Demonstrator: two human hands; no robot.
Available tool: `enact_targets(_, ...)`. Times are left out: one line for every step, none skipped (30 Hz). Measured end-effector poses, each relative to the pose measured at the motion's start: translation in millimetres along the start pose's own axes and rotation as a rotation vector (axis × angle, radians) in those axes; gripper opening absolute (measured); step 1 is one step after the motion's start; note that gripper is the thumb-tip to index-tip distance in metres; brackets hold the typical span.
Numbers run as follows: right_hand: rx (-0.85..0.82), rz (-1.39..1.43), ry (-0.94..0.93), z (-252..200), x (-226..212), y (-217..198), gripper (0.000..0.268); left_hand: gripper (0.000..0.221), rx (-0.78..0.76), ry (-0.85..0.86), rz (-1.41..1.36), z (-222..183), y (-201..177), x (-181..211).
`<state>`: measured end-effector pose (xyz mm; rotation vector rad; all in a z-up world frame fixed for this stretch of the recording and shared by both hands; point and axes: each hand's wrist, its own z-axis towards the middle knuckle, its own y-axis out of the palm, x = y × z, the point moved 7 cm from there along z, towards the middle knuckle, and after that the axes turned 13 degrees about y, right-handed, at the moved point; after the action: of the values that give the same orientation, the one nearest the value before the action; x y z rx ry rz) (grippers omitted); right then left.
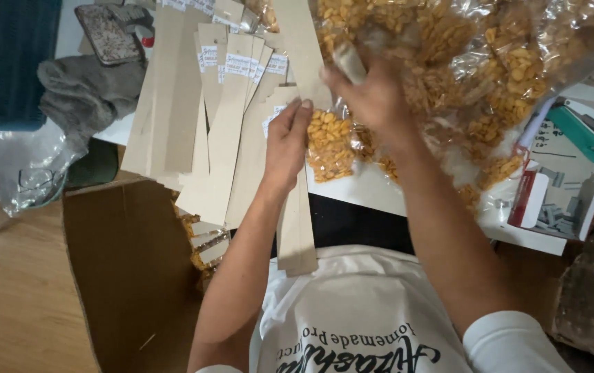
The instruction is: Stapling cardboard labels onto small plastic bags filled with nuts and placing them into a shipping box.
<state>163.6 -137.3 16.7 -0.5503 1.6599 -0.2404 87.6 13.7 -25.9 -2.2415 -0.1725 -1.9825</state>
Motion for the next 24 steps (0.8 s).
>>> enact_targets(0.008, 0.003, 0.002, -8, -24, 0, 0.021, 0.063, -0.008, 0.003, 0.003, -6, -1, 11)
enact_targets(0.036, 0.109, 0.201, -14, -34, -4, 0.04, 0.033, -0.039, 0.1, 0.015, -10, 1, 29)
enact_targets(0.062, 0.217, 0.4, -22, -44, -6, 0.063, 0.043, -0.07, 0.197, 0.025, -15, 4, 47)
enact_targets(0.078, 0.222, 0.405, -21, -43, -1, 0.063, 0.043, -0.087, 0.2, 0.024, -17, 4, 46)
enact_targets(0.065, 0.386, 0.351, -18, -46, 5, 0.076, 0.044, -0.112, 0.242, 0.069, -19, 5, 47)
enact_targets(0.053, 0.547, 0.296, -16, -48, 10, 0.102, 0.045, -0.138, 0.282, 0.111, -22, 7, 47)
enact_targets(0.07, 0.55, 0.302, -17, -44, 11, 0.102, 0.045, -0.155, 0.282, 0.108, -25, 7, 41)
enact_targets(0.137, 0.636, 0.255, -18, -41, 6, 0.071, 0.025, -0.184, 0.273, 0.156, -29, 7, 34)
enact_targets(0.204, 0.72, 0.205, -20, -40, 2, 0.055, 0.044, -0.213, 0.265, 0.204, -32, 7, 26)
enact_targets(0.211, 0.718, 0.205, -26, -30, 0, 0.055, 0.044, -0.219, 0.267, 0.2, -35, 11, 28)
enact_targets(0.188, 0.752, 0.077, -32, -30, -2, 0.046, 0.044, -0.208, 0.27, 0.179, -39, 13, 30)
enact_targets(0.157, 0.784, -0.053, -39, -31, -2, 0.037, 0.044, -0.191, 0.273, 0.159, -43, 13, 32)
enact_targets(0.157, 0.781, -0.055, -48, -10, -8, 0.037, 0.044, -0.19, 0.275, 0.157, -41, 15, 23)
enact_targets(0.312, 0.228, -0.083, -58, 2, -15, 0.033, 0.03, -0.073, 0.156, 0.01, -39, 9, 6)
enact_targets(0.45, -0.33, -0.11, -67, 14, -17, 0.047, 0.029, 0.045, 0.038, -0.137, -38, 4, -12)
enact_targets(0.441, -0.334, -0.117, -72, 36, -20, 0.047, 0.029, 0.055, 0.038, -0.141, -34, 1, -11)
enact_targets(0.46, -0.596, -0.143, -76, 55, -19, 0.051, 0.019, 0.061, -0.007, -0.146, -32, -1, -13)
enact_targets(0.476, -0.857, -0.17, -81, 75, -16, 0.057, 0.032, 0.066, -0.051, -0.149, -30, -4, -16)
enact_targets(0.469, -0.858, -0.179, -86, 64, -20, 0.057, 0.032, 0.076, -0.051, -0.152, -27, -3, -25)
enact_targets(0.484, -0.799, -0.2, -90, 51, -25, 0.047, 0.037, 0.086, -0.082, -0.211, -24, -3, -36)
enact_targets(0.498, -0.74, -0.22, -95, 38, -29, 0.042, 0.043, 0.095, -0.113, -0.269, -21, -4, -46)
enact_targets(0.49, -0.735, -0.223, -98, 28, -23, 0.042, 0.043, 0.104, -0.116, -0.266, -22, -2, -38)
enact_targets(0.517, -0.671, -0.527, -113, 3, -13, 0.013, 0.039, 0.086, -0.15, -0.299, -23, 4, -32)
enact_targets(0.543, -0.597, -0.827, -132, -17, -6, 0.017, 0.035, 0.064, -0.183, -0.335, -22, 12, -25)
